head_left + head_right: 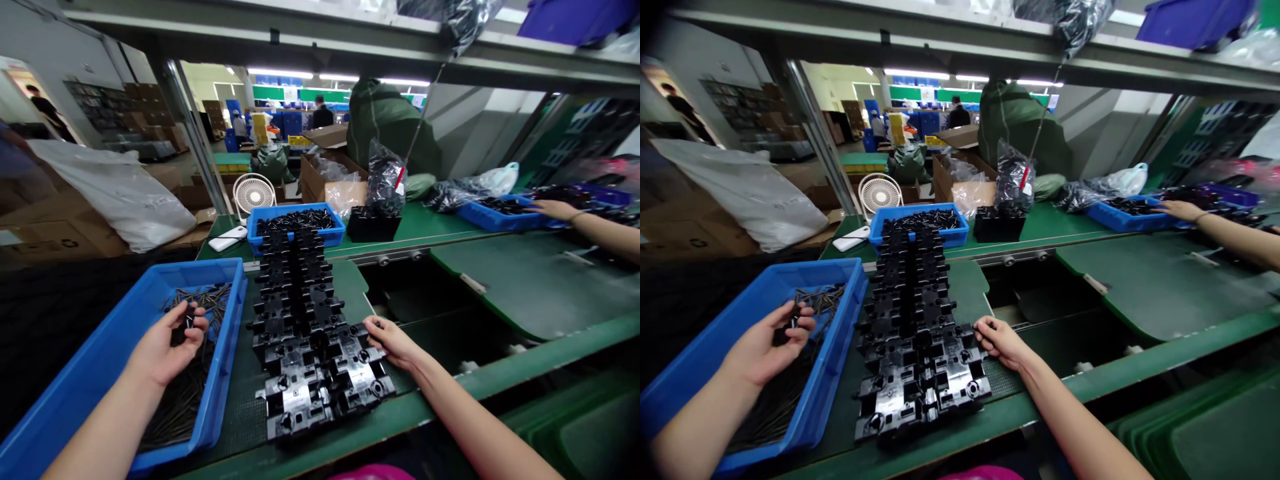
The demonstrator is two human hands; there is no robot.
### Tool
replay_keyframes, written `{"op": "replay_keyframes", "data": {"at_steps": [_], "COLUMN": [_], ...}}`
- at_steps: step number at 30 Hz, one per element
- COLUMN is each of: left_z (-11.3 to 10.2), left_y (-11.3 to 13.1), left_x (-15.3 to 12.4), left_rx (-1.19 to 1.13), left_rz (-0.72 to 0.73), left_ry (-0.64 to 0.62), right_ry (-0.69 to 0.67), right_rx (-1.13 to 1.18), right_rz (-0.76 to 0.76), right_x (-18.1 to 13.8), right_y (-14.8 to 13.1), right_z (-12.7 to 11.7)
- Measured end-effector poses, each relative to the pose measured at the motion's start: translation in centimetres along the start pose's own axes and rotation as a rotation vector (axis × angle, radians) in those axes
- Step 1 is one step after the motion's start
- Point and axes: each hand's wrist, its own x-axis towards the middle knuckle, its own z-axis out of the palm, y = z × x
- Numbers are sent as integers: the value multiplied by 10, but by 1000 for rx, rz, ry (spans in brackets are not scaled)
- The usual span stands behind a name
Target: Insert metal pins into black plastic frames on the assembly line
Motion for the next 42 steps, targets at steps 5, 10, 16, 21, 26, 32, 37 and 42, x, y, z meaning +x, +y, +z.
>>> {"op": "replay_keyframes", "data": {"at_steps": [5,10,16,21,26,32,37,42], "left_z": [-2,11,40,55,54,48,44,49], "left_y": [-1,-13,-49,-70,-79,-84,-87,-78], "left_x": [5,-11,-80,-104,-97,-98,-97,-108], "left_rx": [87,255,1055,1427,1483,1516,1488,1122], "left_rz": [52,198,280,354,456,557,562,154], "left_ry": [9,-59,-181,-391,-425,-540,-469,-225], "right_ry": [-23,-218,-282,-268,-276,-220,-112,-74], "right_rx": [12,-393,-1015,-1099,-869,-333,-431,-684], "right_rz": [-77,-168,-286,-287,-279,-150,-164,-314], "right_x": [-35,-75,-69,-62,-67,-53,-39,-35], "right_y": [-40,-89,-106,-103,-98,-79,-79,-88], "right_z": [5,37,64,63,57,38,36,52]}}
